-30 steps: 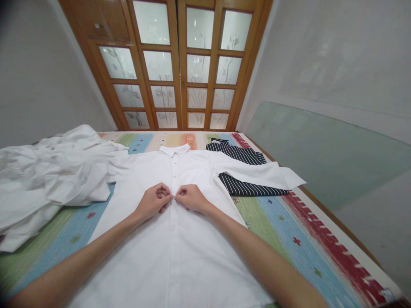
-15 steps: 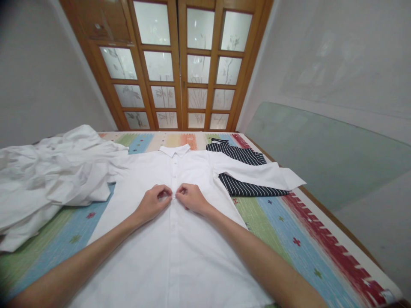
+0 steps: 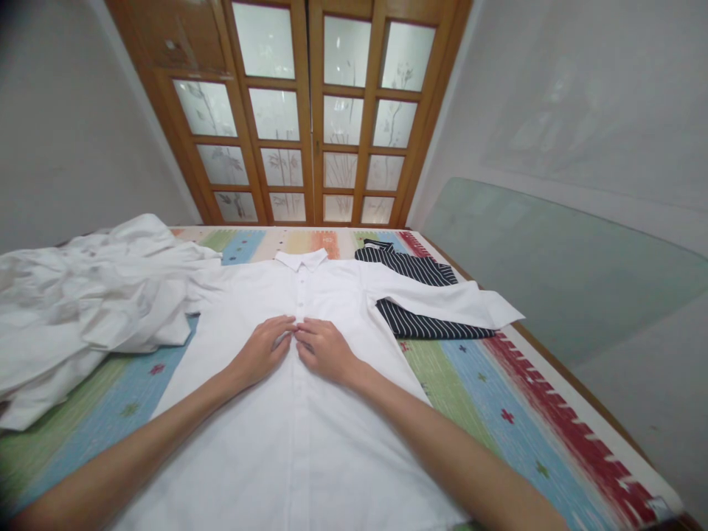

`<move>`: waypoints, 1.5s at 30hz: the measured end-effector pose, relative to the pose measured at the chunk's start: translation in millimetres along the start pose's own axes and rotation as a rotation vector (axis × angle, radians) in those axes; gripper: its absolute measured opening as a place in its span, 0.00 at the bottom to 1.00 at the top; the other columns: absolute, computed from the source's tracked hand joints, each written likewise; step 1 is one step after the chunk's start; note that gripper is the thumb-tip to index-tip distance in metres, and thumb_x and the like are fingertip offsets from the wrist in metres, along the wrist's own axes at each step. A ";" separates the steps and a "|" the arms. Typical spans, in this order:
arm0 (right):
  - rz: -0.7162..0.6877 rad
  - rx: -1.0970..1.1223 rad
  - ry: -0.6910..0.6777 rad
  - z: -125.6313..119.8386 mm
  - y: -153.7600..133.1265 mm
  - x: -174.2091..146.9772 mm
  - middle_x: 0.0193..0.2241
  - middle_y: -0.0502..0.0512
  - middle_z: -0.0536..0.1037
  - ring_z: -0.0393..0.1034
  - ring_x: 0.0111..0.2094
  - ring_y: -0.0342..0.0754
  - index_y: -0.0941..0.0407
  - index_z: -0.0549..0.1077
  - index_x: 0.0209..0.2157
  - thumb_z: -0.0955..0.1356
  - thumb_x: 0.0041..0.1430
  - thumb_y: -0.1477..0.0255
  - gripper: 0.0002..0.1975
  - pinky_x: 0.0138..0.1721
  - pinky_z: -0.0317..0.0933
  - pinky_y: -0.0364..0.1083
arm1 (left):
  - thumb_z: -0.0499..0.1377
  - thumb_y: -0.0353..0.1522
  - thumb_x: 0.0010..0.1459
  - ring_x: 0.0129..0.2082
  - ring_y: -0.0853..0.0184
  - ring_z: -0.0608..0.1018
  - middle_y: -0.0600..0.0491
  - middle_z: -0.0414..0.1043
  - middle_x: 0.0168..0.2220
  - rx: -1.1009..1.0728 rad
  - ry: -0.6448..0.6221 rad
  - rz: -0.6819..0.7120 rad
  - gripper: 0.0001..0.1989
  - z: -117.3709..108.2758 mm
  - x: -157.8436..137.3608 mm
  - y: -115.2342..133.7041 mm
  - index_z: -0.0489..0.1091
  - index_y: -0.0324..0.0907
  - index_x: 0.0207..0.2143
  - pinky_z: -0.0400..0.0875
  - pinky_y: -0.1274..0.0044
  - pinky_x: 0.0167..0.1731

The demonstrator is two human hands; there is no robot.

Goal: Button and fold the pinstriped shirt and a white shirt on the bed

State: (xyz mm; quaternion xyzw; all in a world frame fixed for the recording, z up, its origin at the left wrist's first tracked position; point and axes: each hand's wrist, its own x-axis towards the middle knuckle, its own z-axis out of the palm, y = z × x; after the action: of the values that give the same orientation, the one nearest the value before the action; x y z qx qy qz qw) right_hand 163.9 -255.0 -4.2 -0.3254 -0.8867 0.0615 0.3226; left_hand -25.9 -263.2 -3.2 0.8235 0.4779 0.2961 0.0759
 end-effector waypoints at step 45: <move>0.326 0.600 -0.357 -84.7 -118.4 -74.3 0.33 0.53 0.79 0.73 0.33 0.45 0.54 0.76 0.40 0.63 0.64 0.66 0.11 0.38 0.67 0.43 | 0.57 0.30 0.60 0.44 0.62 0.73 0.49 0.74 0.43 -0.162 -0.200 0.117 0.10 -36.7 -59.4 56.5 0.78 0.47 0.38 0.70 0.69 0.46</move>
State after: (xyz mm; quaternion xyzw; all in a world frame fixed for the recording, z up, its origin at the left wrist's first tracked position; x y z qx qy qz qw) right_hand 195.2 -401.8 60.5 -0.3375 -0.8079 0.4246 0.2302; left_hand -26.4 -348.4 25.0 0.8666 0.3936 0.2541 0.1722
